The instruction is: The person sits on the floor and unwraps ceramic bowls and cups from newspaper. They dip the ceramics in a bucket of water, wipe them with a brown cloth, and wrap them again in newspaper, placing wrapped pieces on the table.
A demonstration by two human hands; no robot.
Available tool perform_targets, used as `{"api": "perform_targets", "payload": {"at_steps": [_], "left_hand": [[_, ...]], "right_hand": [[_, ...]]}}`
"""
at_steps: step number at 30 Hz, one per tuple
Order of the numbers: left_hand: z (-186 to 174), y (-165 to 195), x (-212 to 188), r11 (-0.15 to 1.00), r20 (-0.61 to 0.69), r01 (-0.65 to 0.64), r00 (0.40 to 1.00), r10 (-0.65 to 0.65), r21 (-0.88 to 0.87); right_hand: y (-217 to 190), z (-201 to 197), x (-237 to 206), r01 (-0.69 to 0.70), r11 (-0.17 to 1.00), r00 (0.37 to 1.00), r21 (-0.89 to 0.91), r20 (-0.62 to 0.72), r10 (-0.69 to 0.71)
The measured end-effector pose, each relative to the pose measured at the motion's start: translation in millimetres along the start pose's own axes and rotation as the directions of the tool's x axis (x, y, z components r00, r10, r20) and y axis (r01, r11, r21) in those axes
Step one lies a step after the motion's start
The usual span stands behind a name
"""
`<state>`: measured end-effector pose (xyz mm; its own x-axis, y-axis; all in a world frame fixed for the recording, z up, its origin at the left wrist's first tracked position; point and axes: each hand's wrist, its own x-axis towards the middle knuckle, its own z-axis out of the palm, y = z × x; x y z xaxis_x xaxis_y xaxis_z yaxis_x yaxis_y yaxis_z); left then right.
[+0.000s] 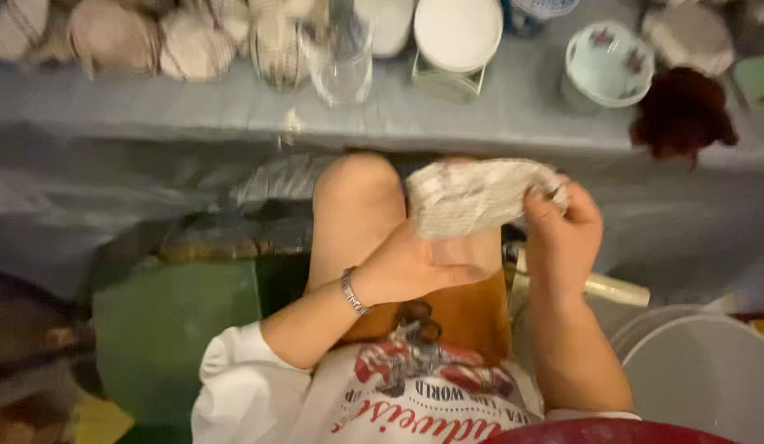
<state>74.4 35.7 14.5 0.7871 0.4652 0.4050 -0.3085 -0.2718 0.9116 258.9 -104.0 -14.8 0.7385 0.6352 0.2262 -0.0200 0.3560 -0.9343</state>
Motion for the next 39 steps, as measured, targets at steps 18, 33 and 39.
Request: {"api": "perform_targets", "payload": {"at_steps": [18, 33, 39], "left_hand": [[14.2, -78.7, 104.1, 0.928, -0.472, -0.338, 0.799, 0.372, 0.158], [-1.5, -100.2, 91.4, 0.837, -0.032, -0.532, 0.841, 0.540, 0.126], [-1.1, -93.9, 93.8, 0.837, -0.075, -0.521, 0.840, 0.538, 0.168]], "right_hand": [[-44.2, 29.5, 339.9, 0.279, 0.735, 0.960, -0.618, 0.201, -0.195], [76.9, 58.3, 501.6, 0.221, -0.777, 0.900, -0.590, 0.430, -0.071], [98.2, 45.6, 510.2, 0.401, -0.365, 0.915, -0.840, 0.348, 0.204]]}}
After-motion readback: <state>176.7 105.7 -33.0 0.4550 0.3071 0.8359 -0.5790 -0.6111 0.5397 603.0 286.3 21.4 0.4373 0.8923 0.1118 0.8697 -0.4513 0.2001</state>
